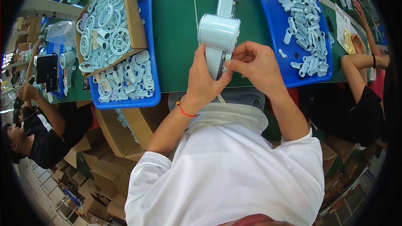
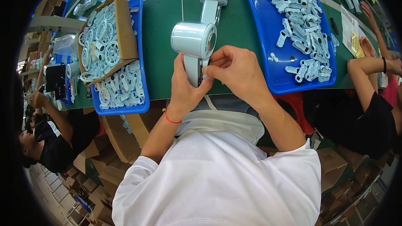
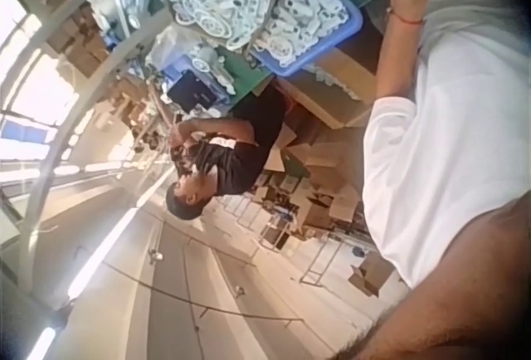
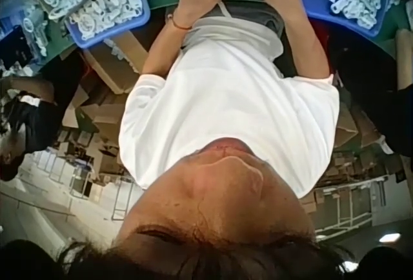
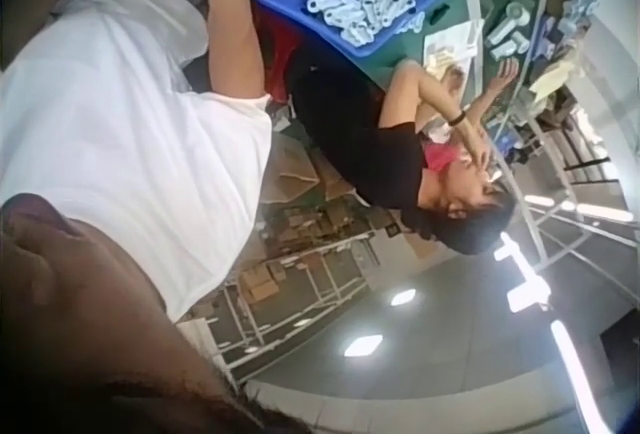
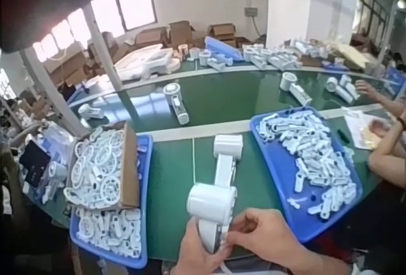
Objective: Assemble plastic components of handheld fans at a production line workstation.
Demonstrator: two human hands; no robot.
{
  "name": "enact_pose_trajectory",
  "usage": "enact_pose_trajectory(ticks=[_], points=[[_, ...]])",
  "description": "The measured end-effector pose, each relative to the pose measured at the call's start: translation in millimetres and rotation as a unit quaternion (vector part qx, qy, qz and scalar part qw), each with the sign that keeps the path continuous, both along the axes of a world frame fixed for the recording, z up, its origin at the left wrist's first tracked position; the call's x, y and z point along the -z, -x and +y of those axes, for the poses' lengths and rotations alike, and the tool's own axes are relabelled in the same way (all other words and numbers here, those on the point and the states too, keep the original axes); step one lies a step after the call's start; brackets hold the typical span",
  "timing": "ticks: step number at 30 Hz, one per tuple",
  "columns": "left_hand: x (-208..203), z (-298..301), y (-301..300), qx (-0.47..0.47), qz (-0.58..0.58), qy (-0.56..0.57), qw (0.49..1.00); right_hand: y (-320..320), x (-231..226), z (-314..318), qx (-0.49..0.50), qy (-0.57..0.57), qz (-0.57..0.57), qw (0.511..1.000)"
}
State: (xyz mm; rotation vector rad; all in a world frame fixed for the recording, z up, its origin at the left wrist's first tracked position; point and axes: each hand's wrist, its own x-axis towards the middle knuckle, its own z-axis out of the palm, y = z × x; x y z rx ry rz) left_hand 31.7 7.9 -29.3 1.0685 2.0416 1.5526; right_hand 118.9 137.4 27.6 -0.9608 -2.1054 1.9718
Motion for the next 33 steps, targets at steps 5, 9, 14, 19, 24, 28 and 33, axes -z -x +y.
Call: enact_pose_trajectory(ticks=[5,9,14,19,24,28,33], points=[[-8.9,2.4,9.0,0.041,-0.132,-0.013,0.99,1.5,9.1,0.0,0.007,-0.002,0.029,1.0],[-2.3,2.4,7.9,0.069,-0.173,-0.041,0.982,1.6,9.2,-3.8,0.022,-0.056,0.039,0.997],[-15.5,4.7,-7.6,-0.066,0.073,0.007,0.995,-1.9,8.1,-12.8,0.049,-0.028,0.112,0.992],[-26.4,1.7,5.2,0.011,-0.024,-0.005,1.0,-4.1,14.7,-5.4,0.013,0.046,0.094,0.994],[-12.3,-8.1,14.3,-0.031,-0.248,-0.086,0.964,-9.2,14.1,13.8,0.025,0.14,0.181,0.973],[-12.9,-10.4,9.7,-0.03,-0.251,-0.109,0.961,-6.0,24.4,10.2,-0.025,0.234,0.189,0.953],[-34.9,-6.5,3.8,0.02,-0.333,-0.103,0.937,-5.7,21.1,1.3,-0.047,0.209,0.21,0.954]])
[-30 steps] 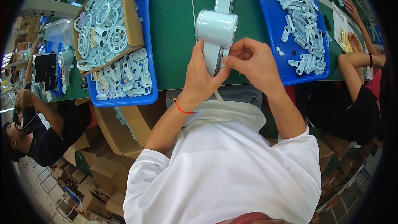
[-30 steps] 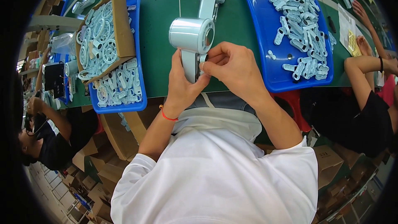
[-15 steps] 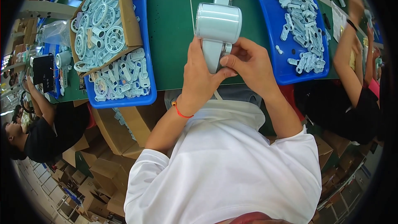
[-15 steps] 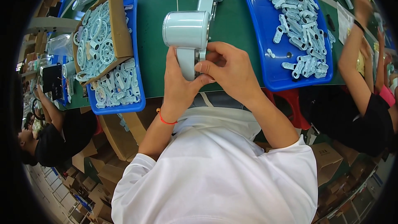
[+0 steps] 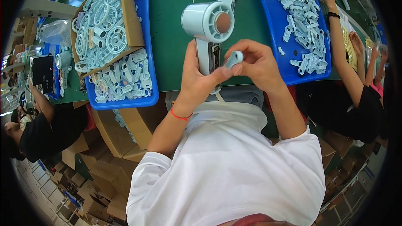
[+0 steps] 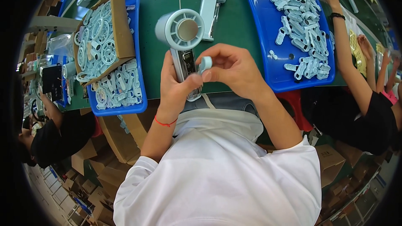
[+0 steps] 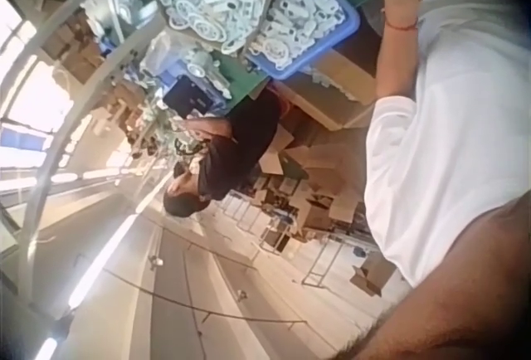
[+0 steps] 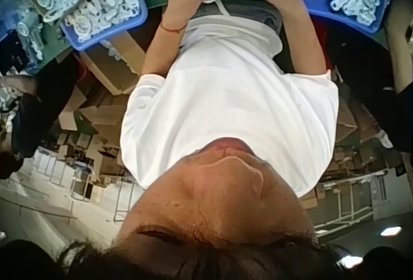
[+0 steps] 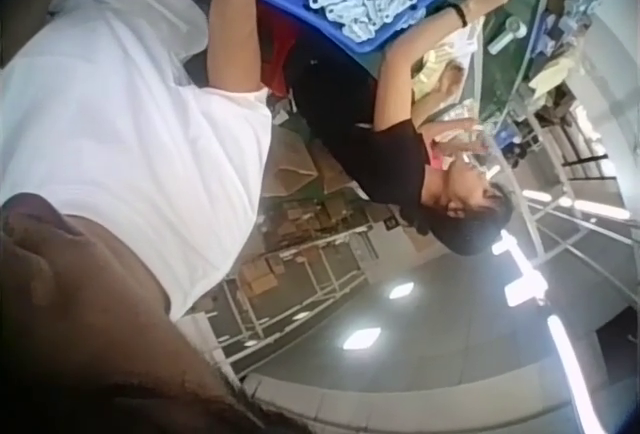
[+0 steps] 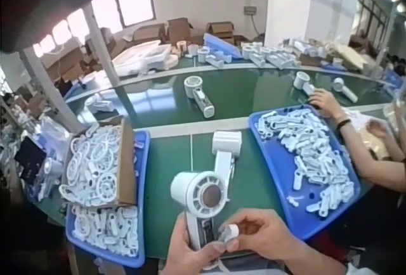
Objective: Assemble plastic components of handheld fans at a production line workstation.
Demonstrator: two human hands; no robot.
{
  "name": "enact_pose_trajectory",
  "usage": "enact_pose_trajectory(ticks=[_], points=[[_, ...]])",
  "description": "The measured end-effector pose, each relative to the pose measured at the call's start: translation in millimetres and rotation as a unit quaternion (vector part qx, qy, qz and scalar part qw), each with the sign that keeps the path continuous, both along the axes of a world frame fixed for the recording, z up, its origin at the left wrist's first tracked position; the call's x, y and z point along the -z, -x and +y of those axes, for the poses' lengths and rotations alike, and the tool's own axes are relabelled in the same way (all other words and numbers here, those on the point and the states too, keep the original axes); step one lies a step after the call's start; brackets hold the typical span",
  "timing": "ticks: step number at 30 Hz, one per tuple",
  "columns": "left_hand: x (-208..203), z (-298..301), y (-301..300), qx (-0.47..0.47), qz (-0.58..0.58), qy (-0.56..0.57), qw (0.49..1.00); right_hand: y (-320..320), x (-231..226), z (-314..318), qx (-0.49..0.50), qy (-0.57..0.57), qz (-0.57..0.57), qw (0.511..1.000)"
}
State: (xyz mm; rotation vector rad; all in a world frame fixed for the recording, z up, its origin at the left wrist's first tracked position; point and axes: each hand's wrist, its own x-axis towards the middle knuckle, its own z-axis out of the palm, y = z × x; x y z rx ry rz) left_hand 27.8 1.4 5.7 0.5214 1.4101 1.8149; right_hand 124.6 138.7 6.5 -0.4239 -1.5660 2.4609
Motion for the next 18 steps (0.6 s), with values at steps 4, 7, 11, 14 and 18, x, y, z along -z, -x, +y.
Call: enact_pose_trajectory(ticks=[4,7,11,14,18], points=[[-0.6,-2.1,1.1,-0.07,0.042,0.043,0.996,-3.5,15.1,-0.3,0.014,-0.015,0.051,0.998],[2.0,-3.4,8.6,-0.069,0.027,0.039,0.996,-6.5,17.1,0.9,-0.001,0.009,0.044,0.999],[6.4,-8.5,11.1,-0.063,-0.005,0.032,0.998,-10.1,12.5,6.1,-0.006,-0.001,0.003,1.0],[16.4,-8.8,7.4,-0.045,0.056,0.021,0.997,-10.4,10.2,8.8,0.019,-0.069,0.008,0.997],[6.0,-7.4,-5.2,-0.015,-0.022,-0.037,0.999,-12.1,7.3,7.6,0.033,-0.087,0.017,0.996]])
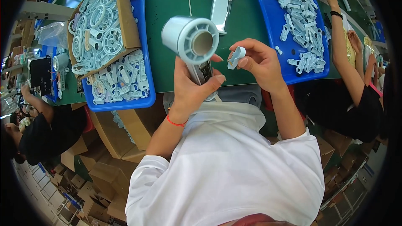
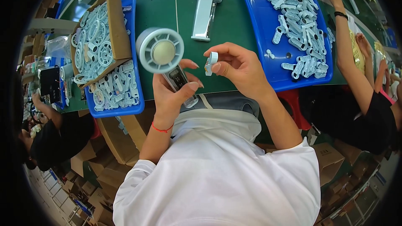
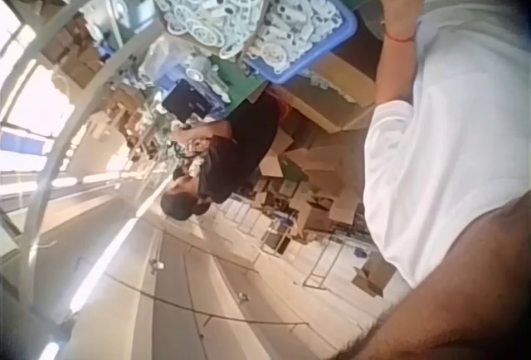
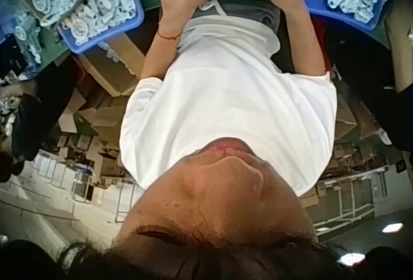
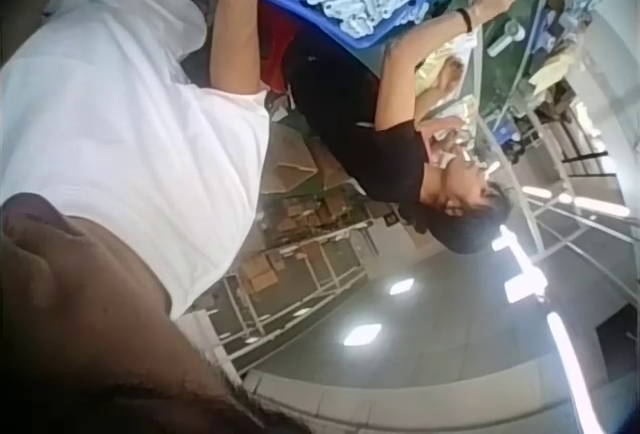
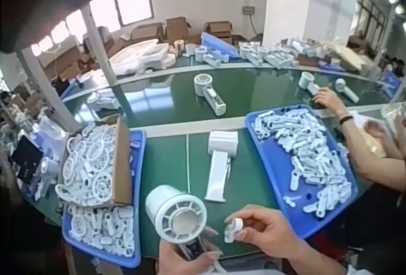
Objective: Assemble plastic components of handheld fans at a production line workstation.
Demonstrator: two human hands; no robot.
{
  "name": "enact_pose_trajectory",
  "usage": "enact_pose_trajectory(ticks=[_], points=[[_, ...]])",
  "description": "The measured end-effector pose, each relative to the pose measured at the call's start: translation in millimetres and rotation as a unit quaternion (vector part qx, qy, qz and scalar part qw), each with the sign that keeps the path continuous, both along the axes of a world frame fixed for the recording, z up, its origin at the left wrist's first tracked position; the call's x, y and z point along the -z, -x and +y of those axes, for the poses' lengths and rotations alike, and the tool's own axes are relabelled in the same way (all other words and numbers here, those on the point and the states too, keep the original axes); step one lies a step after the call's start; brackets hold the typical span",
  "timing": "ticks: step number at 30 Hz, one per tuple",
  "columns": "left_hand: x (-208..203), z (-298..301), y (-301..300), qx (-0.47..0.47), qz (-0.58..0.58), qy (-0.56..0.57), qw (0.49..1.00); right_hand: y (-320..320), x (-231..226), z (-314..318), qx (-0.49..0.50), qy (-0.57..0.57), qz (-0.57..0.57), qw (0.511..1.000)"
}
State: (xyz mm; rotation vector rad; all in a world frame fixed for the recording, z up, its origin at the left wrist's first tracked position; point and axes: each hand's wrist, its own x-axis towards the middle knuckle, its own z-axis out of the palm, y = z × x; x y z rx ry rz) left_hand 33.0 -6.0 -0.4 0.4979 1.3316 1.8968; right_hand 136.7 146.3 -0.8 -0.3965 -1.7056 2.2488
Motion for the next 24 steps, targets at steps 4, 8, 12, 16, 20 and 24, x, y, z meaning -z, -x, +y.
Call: enact_pose_trajectory(ticks=[4,8,12,16,20,24], points=[[-4.1,8.0,-3.8,-0.013,0.047,0.051,0.998,-0.8,2.9,-2.1,-0.005,-0.018,0.002,1.0],[1.4,11.9,-5.8,-0.012,0.053,0.059,0.997,-0.4,3.9,-5.9,-0.022,-0.011,0.001,1.0],[6.3,10.6,-7.5,-0.03,0.089,0.082,0.992,0.3,2.7,-7.2,-0.03,-0.035,-0.005,0.999],[5.5,3.6,-6.8,0.017,0.115,0.113,0.987,1.3,1.6,-8.4,0.051,-0.06,-0.044,0.996],[-1.7,-14.6,-6.2,0.078,0.162,0.143,0.973,1.6,-0.8,-0.1,0.103,-0.053,-0.034,0.993],[-16.8,-19.4,6.6,-0.023,0.306,0.237,0.922,-0.4,-1.1,3.5,0.092,-0.057,-0.044,0.993]])
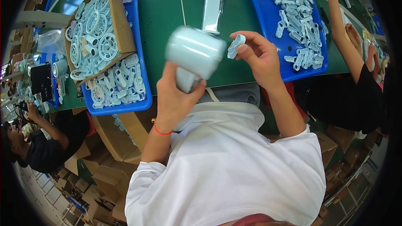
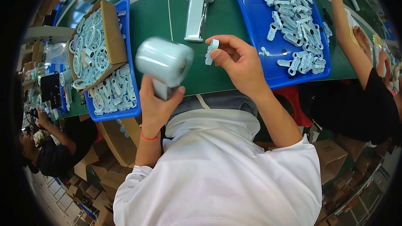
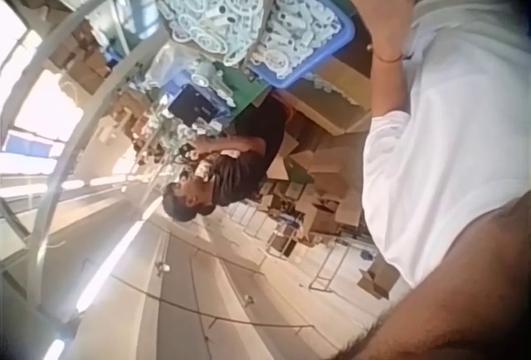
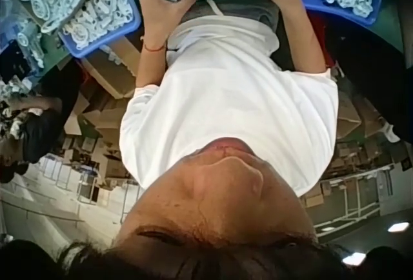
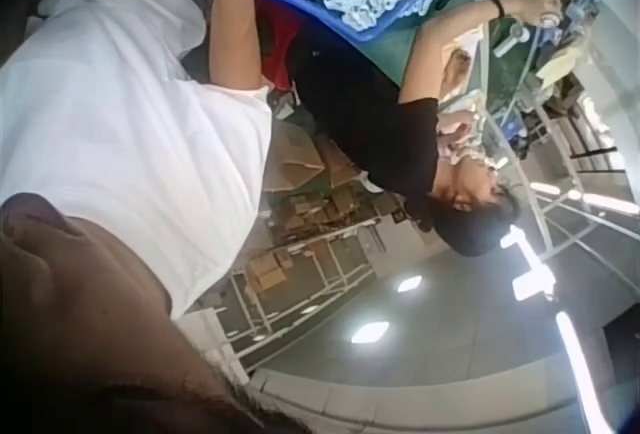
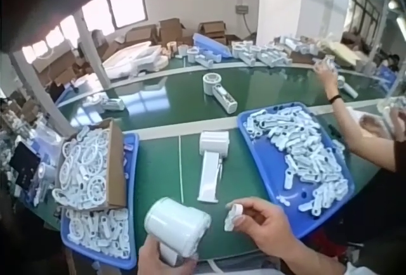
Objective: Assemble plastic components of handheld fans at a production line workstation.
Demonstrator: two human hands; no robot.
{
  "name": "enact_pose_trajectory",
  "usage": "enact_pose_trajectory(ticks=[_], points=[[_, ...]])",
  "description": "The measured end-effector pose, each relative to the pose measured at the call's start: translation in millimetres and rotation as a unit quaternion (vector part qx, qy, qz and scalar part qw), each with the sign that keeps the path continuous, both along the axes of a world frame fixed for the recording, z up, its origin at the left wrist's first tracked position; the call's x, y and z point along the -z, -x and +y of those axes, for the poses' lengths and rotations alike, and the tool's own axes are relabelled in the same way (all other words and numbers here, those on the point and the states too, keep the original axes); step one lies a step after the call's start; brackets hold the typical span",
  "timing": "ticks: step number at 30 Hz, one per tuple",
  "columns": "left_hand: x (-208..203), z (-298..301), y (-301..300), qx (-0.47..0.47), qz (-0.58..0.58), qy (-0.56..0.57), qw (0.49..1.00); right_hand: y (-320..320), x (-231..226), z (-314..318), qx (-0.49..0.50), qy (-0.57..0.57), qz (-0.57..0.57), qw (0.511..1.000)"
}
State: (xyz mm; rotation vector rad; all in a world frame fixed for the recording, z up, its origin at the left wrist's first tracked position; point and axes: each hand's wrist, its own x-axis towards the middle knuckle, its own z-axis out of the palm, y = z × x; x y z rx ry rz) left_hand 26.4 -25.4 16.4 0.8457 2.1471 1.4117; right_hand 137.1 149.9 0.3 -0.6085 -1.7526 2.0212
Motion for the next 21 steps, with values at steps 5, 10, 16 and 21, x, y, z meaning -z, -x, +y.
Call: enact_pose_trajectory(ticks=[5,10,16,21], points=[[-4.1,-6.3,16.0,0.003,-0.237,-0.087,0.968,-0.4,0.7,-1.8,-0.006,-0.011,0.002,1.0],[4.9,-1.6,18.1,0.081,-0.449,-0.255,0.853,-1.3,2.7,-6.5,-0.015,0.008,0.03,0.999],[13.0,0.5,14.7,0.05,-0.496,-0.291,0.816,-0.7,-9.7,-11.6,-0.089,-0.001,0.021,0.996],[24.1,6.4,11.2,0.028,-0.415,-0.226,0.881,0.6,-17.6,-26.7,-0.061,0.028,-0.019,0.998]])
